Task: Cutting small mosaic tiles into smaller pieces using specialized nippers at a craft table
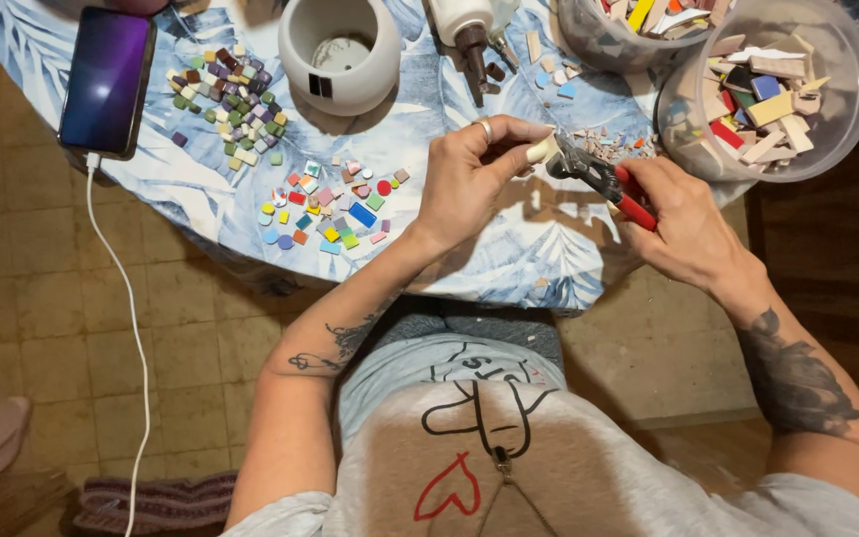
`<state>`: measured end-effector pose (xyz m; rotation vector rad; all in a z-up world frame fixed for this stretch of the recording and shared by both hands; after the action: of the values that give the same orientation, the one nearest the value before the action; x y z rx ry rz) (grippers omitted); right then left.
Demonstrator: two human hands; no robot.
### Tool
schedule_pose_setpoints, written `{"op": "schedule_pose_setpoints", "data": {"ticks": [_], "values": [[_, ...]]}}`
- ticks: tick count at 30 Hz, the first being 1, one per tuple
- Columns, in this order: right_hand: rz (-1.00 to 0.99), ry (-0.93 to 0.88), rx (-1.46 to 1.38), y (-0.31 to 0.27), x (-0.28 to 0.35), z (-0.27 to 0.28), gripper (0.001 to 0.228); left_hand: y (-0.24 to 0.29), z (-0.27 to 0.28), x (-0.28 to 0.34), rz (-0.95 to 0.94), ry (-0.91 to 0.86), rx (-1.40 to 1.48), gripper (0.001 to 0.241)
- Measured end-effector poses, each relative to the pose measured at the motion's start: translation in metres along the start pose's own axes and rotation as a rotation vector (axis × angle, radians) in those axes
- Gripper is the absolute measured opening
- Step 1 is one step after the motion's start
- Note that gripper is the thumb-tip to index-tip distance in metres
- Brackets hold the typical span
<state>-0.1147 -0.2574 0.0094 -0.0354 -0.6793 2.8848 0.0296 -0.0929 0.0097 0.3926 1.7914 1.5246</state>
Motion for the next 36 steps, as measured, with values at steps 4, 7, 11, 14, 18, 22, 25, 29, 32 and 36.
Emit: {"op": "schedule_pose_setpoints", "data": {"ticks": [4, 7, 11, 14, 18, 22, 25, 29, 32, 36], "values": [[-0.041, -0.026, -0.034, -0.008, -0.001, 0.002, 0.036, -0.001, 0.000, 0.000, 0.004, 0.003, 0.005, 0.013], [-0.117, -0.084, -0.049, -0.008, -0.001, 0.002, 0.028, -0.002, -0.001, 0.000, 0.000, -0.001, 0.002, 0.013], [-0.171, -0.103, -0.067, -0.008, 0.000, -0.001, 0.025, -0.008, -0.002, 0.002, 0.012, 0.003, -0.025, 0.013], [-0.183, -0.104, -0.070, -0.009, 0.002, -0.003, 0.030, -0.012, -0.002, 0.004, 0.035, 0.005, -0.034, 0.013], [-0.063, 0.032, -0.017, 0.021, 0.009, -0.027, 0.022, -0.004, -0.003, 0.004, 0.079, -0.001, 0.070, 0.012], [-0.143, 0.014, 0.042, 0.006, 0.006, -0.016, 0.015, -0.006, -0.001, 0.000, 0.012, -0.017, 0.008, 0.012], [-0.086, 0.020, -0.009, 0.000, 0.007, -0.009, 0.026, -0.007, -0.002, 0.001, 0.033, -0.058, 0.014, 0.012], [0.009, 0.032, 0.026, 0.002, 0.006, -0.006, 0.042, -0.006, -0.002, -0.001, 0.043, -0.081, 0.046, 0.014], [0.025, 0.019, 0.038, 0.002, 0.007, -0.006, 0.045, -0.007, 0.000, 0.001, 0.005, -0.091, -0.002, 0.013], [0.019, -0.003, 0.020, -0.003, 0.005, -0.001, 0.050, -0.006, 0.000, 0.001, -0.048, -0.104, -0.064, 0.012]]}}
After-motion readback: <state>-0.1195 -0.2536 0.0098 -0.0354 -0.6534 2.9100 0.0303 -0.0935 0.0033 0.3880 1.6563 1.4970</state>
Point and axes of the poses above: each hand's wrist, its own x-axis away from the middle knuckle, its own z-axis out of the back of the hand, y = z × x, the point moved 2 cm from there along -x, towards the middle knuckle, and after that the axes turned 5 degrees about -z, right-handed, at the moved point
